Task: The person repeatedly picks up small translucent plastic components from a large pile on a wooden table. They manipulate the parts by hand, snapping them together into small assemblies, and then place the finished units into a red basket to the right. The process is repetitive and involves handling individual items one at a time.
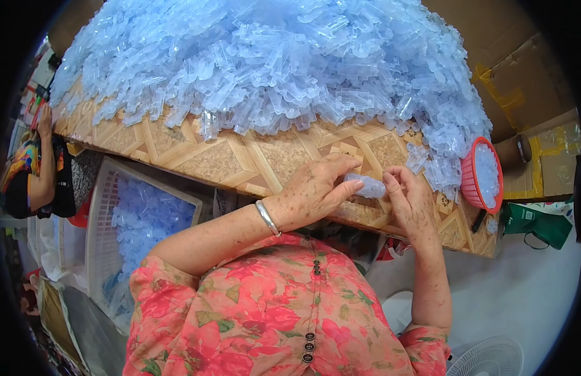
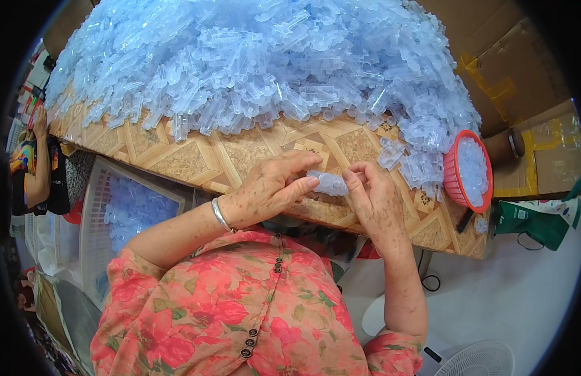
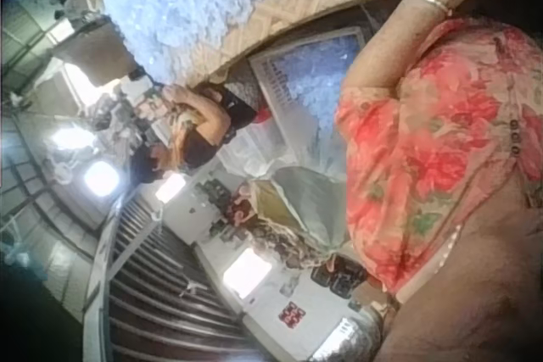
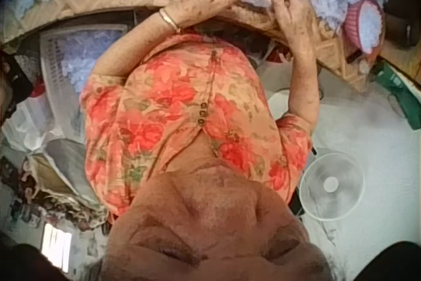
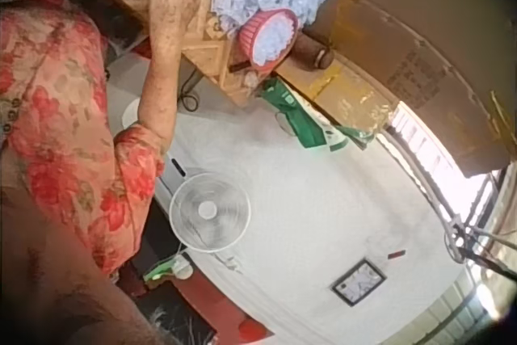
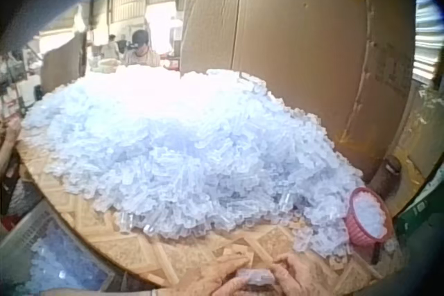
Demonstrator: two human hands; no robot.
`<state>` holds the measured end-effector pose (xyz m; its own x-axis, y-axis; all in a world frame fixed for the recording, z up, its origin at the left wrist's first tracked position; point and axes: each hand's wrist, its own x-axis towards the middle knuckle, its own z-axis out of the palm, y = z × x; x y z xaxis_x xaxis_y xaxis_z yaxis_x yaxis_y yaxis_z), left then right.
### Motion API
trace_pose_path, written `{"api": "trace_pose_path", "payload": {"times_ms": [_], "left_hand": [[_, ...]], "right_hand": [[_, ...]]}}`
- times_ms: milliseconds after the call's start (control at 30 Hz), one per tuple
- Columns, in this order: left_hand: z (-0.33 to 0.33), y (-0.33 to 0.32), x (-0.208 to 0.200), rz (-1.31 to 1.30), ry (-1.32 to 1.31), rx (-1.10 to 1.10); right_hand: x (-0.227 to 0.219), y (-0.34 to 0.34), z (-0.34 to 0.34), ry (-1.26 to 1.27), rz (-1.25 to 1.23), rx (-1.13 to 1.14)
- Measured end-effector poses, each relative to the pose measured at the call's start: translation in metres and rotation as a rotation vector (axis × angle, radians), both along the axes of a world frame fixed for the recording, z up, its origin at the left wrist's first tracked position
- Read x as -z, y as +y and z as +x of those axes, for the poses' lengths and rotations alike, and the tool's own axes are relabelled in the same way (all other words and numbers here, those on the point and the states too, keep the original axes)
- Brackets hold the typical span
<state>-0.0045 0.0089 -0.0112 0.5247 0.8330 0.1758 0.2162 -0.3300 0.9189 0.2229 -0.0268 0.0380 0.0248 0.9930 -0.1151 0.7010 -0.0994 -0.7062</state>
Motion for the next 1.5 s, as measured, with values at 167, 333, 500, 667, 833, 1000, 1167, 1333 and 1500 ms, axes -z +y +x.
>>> {"api": "trace_pose_path", "payload": {"times_ms": [167, 333, 500, 667, 833, 1000, 1167, 1333, 1500], "left_hand": [[0.01, 0.014, 0.001, -0.31, -0.049, 0.141], [0.017, 0.021, -0.011, -0.666, 0.001, 0.175], [0.021, 0.022, -0.022, -0.888, -0.042, 0.122], [0.023, 0.021, -0.006, -0.836, -0.067, 0.119], [0.023, 0.019, -0.005, -0.807, -0.083, 0.132], [0.023, 0.015, -0.007, -0.749, -0.102, 0.126], [0.016, 0.001, 0.002, -0.447, -0.075, 0.084], [-0.055, -0.029, -0.023, -0.159, -0.002, -0.132], [-0.225, -0.058, -0.065, 0.079, 0.675, -0.571]], "right_hand": [[-0.001, 0.012, 0.004, 0.106, -0.352, -0.056], [0.007, 0.019, 0.011, 0.466, -0.682, -0.003], [0.007, 0.021, 0.009, 0.651, -0.747, 0.015], [0.009, 0.024, 0.006, 0.649, -0.766, 0.057], [0.018, 0.018, 0.002, 0.701, -0.686, 0.085], [0.018, 0.016, 0.003, 0.666, -0.642, 0.075], [0.03, 0.005, 0.007, 0.764, -0.534, 0.086], [0.038, -0.011, 0.008, 0.775, -0.389, 0.102], [0.042, -0.017, 0.008, 0.754, -0.375, 0.089]]}}
